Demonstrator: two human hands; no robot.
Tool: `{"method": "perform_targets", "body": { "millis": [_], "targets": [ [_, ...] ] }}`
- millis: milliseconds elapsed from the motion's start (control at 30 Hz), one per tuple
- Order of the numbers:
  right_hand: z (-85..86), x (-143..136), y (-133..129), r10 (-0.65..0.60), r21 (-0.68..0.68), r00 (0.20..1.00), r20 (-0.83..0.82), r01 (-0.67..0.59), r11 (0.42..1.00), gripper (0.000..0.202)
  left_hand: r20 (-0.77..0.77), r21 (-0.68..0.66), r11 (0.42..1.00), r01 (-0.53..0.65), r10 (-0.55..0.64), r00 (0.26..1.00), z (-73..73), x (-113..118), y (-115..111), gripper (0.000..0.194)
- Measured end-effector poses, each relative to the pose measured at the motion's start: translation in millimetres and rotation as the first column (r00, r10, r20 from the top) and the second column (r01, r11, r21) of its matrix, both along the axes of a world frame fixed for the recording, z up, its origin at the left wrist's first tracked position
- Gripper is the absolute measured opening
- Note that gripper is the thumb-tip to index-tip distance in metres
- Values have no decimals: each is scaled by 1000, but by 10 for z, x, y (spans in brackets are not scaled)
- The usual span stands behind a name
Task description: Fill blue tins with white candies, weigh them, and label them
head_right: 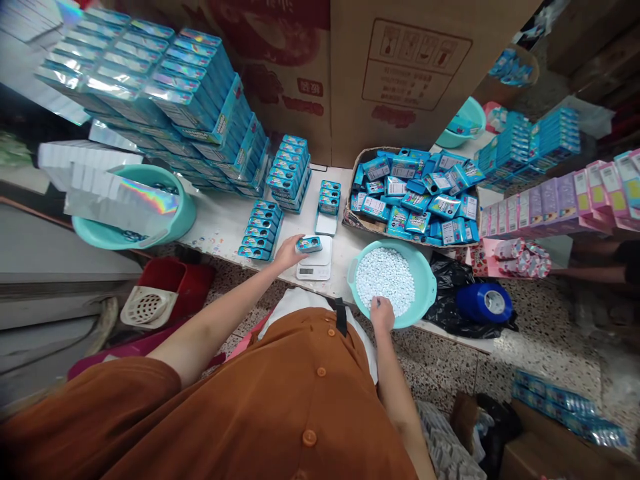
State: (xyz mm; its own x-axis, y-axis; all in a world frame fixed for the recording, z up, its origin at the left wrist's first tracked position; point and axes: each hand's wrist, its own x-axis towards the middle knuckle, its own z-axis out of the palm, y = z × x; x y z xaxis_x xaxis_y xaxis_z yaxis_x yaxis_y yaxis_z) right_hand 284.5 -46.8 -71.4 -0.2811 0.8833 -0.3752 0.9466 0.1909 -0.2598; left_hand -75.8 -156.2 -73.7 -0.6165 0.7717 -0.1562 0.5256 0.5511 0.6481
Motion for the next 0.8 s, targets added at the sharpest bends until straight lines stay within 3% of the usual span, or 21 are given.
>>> {"method": "perform_targets", "body": {
  "millis": [67,133,333,433,500,600,800],
  "targets": [
    [-5,-1,-2,2,-7,1000,-5,-2,1000,37,26,3,1000,-1,1,1000,37,13,32,44],
    [-10,-6,-6,1,-21,1000,-9,-1,1000,37,46,55,998,20,-23,999,172,76,79,35],
    [3,-50,-31,-20,-21,1000,-4,20,1000,33,-18,298,932,204,-208,978,1046,604,367,38],
    [26,-67,-30,-35,-16,999,-2,35,999,32,-36,303,891,339,-345,938,1295,897,572,40],
    [35,-69,-29,-44,-12,999,-7,44,999,32,-37,302,857,417,-427,904,1303,1042,697,37],
    [36,-62,-36,-49,4,999,-20,49,999,31,-50,311,825,472,-482,875,1205,1159,808,39],
    [32,-55,-52,-51,30,998,-24,52,998,30,-56,245,843,480,-481,875,1037,1190,802,36]
  ]
}}
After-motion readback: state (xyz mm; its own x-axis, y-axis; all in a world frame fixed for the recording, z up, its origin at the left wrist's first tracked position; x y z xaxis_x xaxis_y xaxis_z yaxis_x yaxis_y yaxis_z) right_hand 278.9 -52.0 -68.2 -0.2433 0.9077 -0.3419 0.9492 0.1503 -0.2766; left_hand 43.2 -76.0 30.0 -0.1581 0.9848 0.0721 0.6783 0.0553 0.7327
